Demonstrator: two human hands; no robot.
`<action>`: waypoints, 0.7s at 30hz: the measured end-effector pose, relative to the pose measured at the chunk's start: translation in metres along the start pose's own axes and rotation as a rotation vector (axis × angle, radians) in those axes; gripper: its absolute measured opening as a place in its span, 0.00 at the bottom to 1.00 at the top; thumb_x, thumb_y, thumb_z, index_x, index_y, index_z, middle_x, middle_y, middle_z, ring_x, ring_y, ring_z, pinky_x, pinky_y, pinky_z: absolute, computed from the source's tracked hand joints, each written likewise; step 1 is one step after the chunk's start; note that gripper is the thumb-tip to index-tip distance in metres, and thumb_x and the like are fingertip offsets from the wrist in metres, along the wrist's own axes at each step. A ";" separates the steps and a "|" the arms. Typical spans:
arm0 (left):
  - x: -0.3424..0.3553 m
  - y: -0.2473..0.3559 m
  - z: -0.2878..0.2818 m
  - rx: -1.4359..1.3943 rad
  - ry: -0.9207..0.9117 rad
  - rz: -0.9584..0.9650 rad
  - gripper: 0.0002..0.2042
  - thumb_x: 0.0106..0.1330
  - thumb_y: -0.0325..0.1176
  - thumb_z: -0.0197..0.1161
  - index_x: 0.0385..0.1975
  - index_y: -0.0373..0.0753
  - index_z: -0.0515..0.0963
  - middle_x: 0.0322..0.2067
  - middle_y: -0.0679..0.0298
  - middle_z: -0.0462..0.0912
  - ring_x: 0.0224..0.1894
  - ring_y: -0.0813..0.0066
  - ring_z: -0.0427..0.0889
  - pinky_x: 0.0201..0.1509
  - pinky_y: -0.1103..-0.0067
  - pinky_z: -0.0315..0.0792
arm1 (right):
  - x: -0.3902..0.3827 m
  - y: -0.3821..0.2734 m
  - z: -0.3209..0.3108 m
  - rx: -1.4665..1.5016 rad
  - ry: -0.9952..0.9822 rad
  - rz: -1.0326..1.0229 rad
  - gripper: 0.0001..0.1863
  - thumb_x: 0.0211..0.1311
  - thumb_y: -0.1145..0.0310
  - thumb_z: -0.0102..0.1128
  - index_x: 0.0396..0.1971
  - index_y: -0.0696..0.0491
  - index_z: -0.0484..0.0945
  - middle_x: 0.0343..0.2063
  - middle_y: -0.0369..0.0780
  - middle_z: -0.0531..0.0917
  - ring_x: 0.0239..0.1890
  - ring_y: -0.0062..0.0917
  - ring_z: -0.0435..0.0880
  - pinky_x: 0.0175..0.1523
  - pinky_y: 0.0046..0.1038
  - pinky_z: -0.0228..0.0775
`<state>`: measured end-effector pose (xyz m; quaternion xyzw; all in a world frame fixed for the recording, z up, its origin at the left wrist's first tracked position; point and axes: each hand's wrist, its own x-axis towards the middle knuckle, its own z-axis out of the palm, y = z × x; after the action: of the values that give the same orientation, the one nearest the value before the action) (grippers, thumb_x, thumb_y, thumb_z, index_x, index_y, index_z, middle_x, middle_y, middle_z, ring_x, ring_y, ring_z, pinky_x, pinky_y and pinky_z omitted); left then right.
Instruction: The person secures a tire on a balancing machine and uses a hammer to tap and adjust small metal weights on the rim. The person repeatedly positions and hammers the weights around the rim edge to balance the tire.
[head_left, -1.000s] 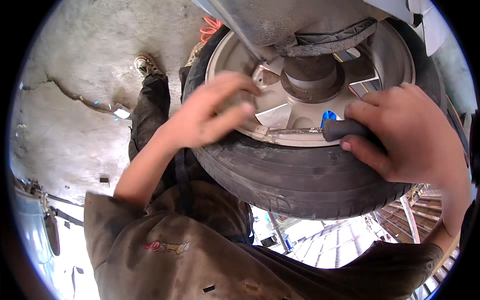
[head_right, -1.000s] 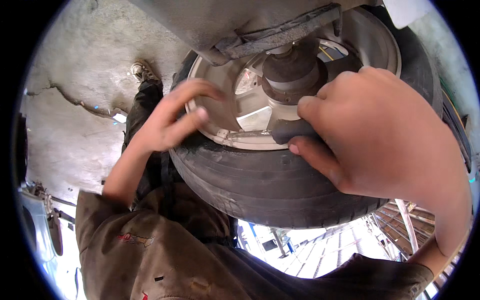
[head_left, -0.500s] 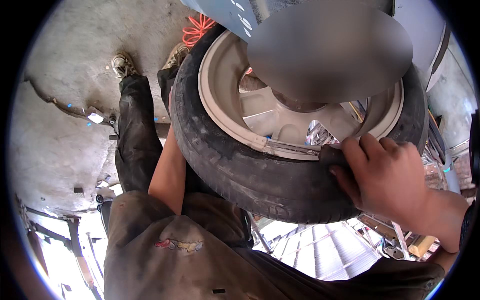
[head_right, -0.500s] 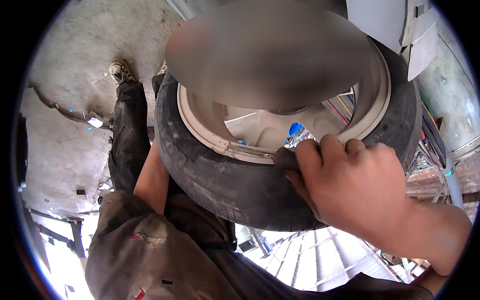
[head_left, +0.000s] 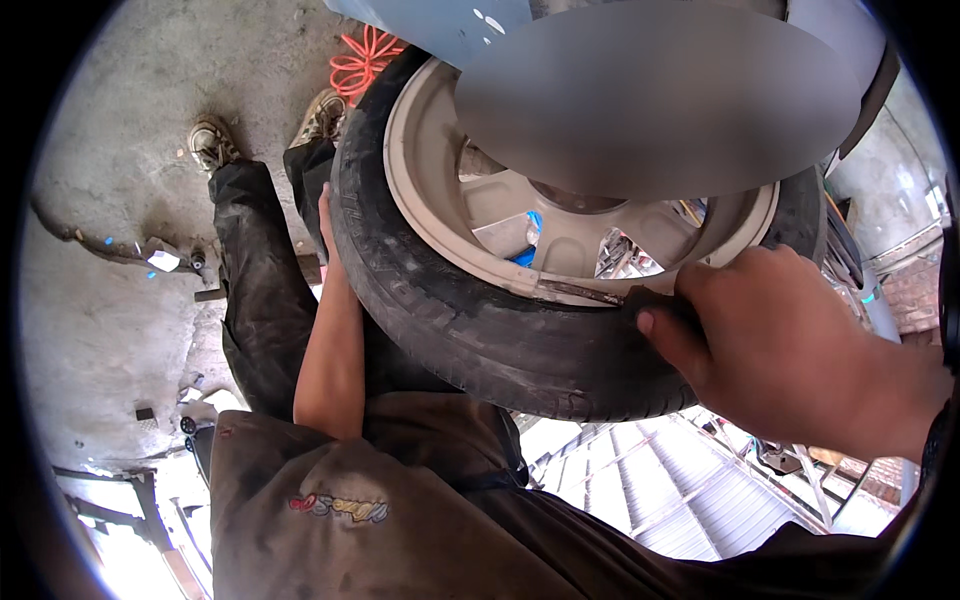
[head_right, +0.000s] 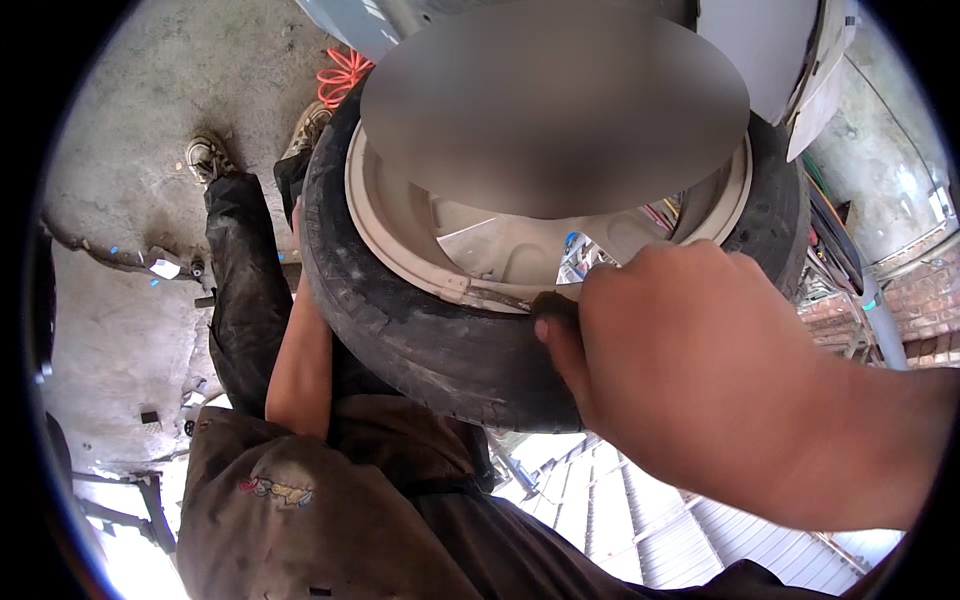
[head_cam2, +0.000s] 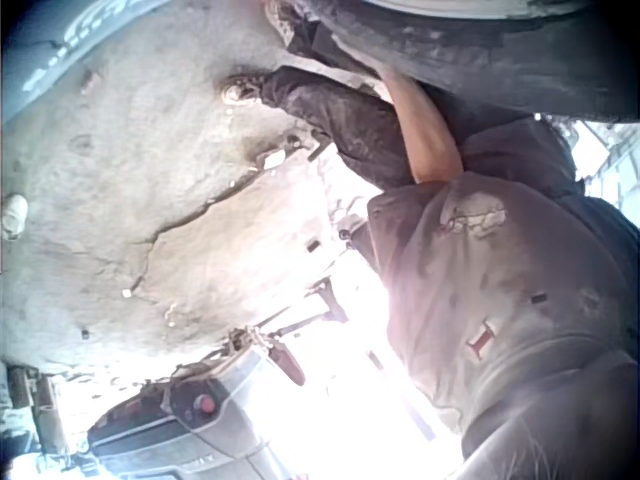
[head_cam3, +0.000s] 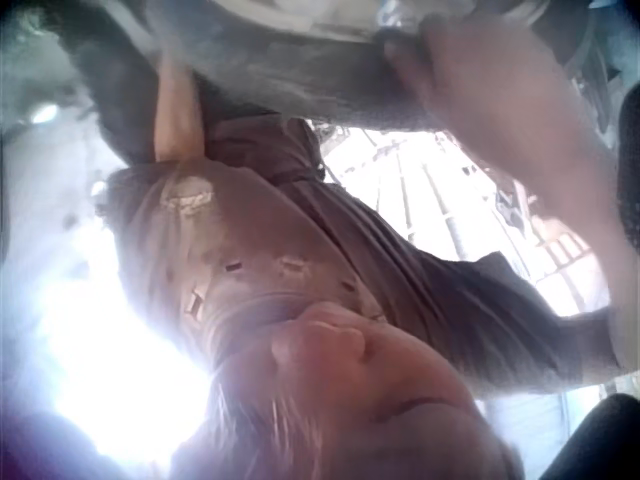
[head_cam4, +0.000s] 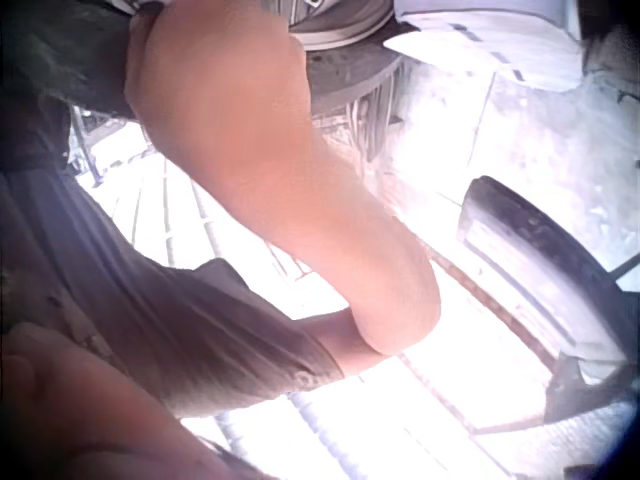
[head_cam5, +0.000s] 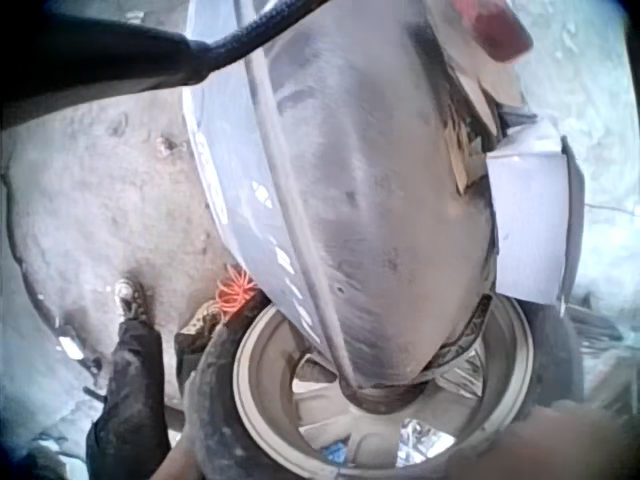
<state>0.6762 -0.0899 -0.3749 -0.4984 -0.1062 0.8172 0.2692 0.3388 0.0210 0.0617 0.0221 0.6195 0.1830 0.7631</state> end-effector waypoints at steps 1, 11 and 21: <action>0.001 -0.005 0.007 -0.002 0.014 -0.025 0.30 0.78 0.56 0.50 0.66 0.37 0.75 0.61 0.51 0.82 0.60 0.55 0.83 0.69 0.61 0.75 | 0.001 -0.002 -0.003 0.017 -0.027 0.023 0.21 0.74 0.57 0.60 0.27 0.61 0.82 0.18 0.52 0.82 0.26 0.50 0.86 0.36 0.48 0.78; -0.005 0.001 0.016 0.056 0.127 -0.035 0.30 0.78 0.56 0.52 0.65 0.36 0.77 0.59 0.52 0.83 0.59 0.55 0.83 0.67 0.62 0.76 | 0.005 -0.017 -0.012 0.218 -0.190 0.236 0.31 0.79 0.53 0.52 0.23 0.66 0.83 0.22 0.60 0.83 0.34 0.56 0.87 0.46 0.50 0.80; -0.003 -0.003 0.014 0.065 0.097 -0.039 0.30 0.78 0.56 0.52 0.65 0.36 0.77 0.59 0.53 0.84 0.59 0.55 0.83 0.68 0.61 0.76 | 0.001 -0.017 0.004 0.338 -0.165 0.259 0.31 0.79 0.53 0.52 0.26 0.68 0.83 0.23 0.61 0.83 0.35 0.57 0.87 0.47 0.50 0.79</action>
<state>0.6663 -0.0876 -0.3642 -0.5263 -0.0761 0.7897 0.3059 0.3469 0.0063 0.0578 0.2439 0.5689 0.1708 0.7666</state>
